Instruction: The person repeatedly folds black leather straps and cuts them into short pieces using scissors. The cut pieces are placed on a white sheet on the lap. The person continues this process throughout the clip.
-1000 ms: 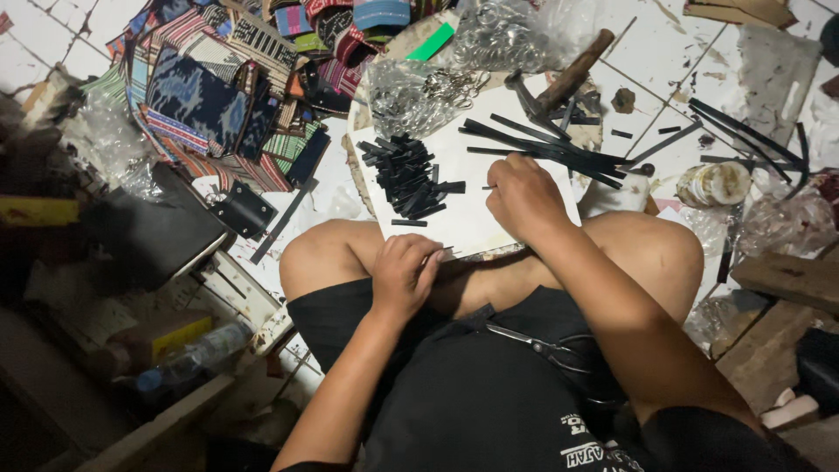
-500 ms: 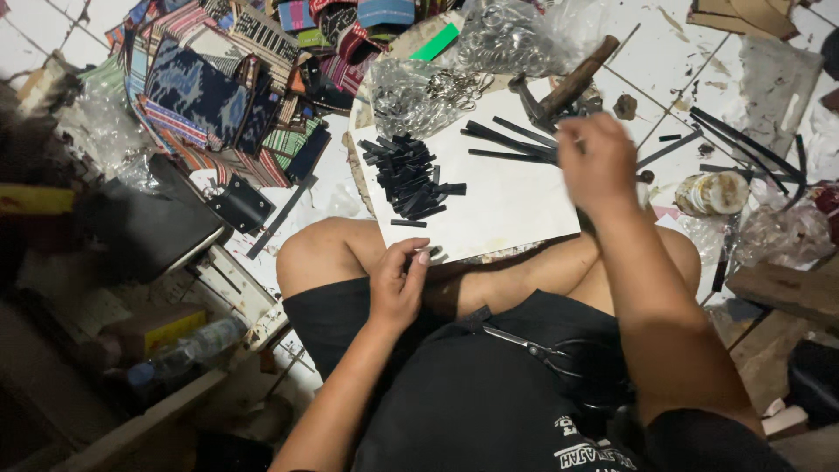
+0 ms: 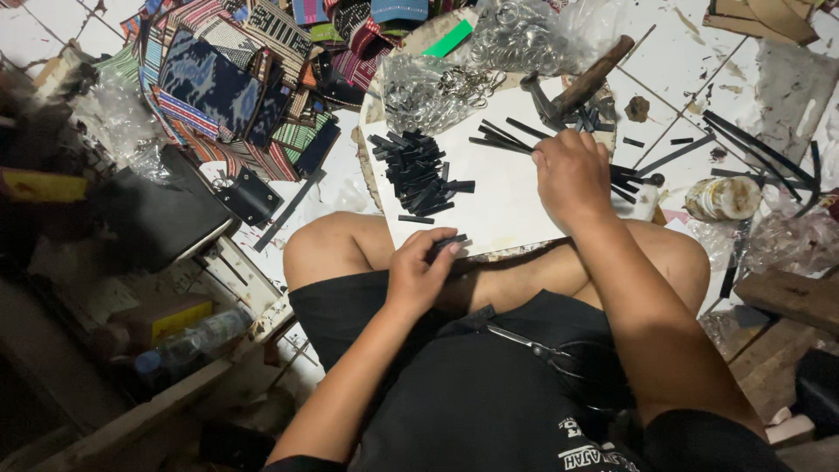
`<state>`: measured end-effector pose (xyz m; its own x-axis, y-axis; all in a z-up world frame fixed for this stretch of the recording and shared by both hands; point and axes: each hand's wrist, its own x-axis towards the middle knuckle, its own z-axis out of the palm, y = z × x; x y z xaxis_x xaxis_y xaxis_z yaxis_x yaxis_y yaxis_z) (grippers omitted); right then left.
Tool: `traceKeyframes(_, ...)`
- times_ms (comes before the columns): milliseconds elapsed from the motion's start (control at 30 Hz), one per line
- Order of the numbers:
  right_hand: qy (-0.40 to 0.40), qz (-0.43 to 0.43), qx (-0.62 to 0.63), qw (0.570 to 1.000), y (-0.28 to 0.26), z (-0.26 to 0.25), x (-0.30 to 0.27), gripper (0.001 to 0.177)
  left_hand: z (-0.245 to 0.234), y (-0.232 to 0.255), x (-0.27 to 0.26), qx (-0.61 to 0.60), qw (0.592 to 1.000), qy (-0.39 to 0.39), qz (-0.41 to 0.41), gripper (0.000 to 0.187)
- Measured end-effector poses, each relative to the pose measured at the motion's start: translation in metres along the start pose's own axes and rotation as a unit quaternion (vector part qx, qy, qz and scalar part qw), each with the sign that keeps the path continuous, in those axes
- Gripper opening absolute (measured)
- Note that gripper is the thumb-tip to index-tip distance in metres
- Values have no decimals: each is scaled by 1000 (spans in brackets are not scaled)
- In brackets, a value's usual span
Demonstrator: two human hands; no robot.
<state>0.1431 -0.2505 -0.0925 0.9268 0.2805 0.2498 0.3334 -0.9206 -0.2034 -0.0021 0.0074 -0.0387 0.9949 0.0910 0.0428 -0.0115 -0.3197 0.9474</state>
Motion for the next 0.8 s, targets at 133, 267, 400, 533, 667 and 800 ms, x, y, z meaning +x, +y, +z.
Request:
traceKeyframes(133,-3,19,22,1000,0,-7,1,12,11,6,13,83,996,-22,31,19)
traceKeyframes(267,81,-4,63,995,-5,-27,5,14,19,15,21,256,961,-19,104,21)
traceKeyframes(400,101,-2,157,982,-3,-39,5,20,18,20,23,299,944,-7,136,33)
traceKeyframes(533,93,-1,230,969,-2,-39,7,20,17,21,21,293,949,11,116,41)
traceKeyframes(667,61,41,276,958,12,-17,6,18,17,15,21,246,963,34,101,38)
traceKeyframes(800,52,71,286,954,14,-8,6,21,18,14,20,192,975,57,97,37)
